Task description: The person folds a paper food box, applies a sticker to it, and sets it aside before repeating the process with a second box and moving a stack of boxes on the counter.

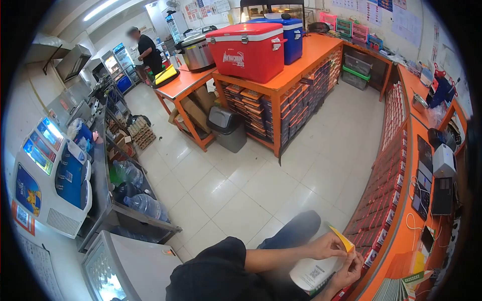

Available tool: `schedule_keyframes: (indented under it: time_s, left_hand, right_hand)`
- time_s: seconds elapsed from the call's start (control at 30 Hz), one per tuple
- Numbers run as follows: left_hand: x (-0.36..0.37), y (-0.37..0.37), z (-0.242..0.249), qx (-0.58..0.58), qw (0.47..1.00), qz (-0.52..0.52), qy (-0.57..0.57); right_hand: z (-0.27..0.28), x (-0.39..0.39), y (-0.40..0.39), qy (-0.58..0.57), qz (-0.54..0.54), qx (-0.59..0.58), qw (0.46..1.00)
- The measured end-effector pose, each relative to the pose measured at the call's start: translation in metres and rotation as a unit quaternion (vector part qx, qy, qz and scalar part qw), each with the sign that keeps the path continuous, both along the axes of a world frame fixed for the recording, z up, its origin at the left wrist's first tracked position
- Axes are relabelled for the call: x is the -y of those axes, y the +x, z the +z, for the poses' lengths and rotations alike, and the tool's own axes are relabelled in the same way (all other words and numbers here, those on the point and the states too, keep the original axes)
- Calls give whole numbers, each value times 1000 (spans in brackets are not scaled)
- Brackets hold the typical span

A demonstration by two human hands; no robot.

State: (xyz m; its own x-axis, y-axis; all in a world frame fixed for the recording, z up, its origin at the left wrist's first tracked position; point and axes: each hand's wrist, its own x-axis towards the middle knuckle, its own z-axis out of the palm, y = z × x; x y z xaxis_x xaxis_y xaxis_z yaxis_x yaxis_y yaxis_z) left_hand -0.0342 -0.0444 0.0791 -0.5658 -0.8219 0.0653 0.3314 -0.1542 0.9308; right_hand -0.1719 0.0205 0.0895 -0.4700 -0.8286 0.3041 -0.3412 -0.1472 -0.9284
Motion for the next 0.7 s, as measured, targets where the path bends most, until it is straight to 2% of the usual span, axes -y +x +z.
schedule_keyframes:
  time_s: [0.07, 0.13, 0.23, 0.53, 0.67, 0.7]
  left_hand:
    - [0, -2, 1, -60, 998, -16, 14]
    - [0, 1, 0, -48, 998, -28, 22]
    - [-2, 1, -6, -38, 998, -43, 41]
    - [-9, -2, -13, -35, 996, -10, 83]
    - [-7, 1, -11, -59, 994, 1, 88]
    - [-8, 0, -9, -59, 994, 0, 87]
  right_hand:
    - [0, 2, -1, 7, 6, 6, 1000]
    - [6, 1, -1, 6, 67, 76, 995]
    - [-2, 1, -6, 19, 89, 95, 991]
    - [-13, -1, -15, 61, 109, 108, 986]
    - [-31, -3, -23, 15, 125, 128, 984]
    - [-30, -4, -20, 13, 99, 121, 988]
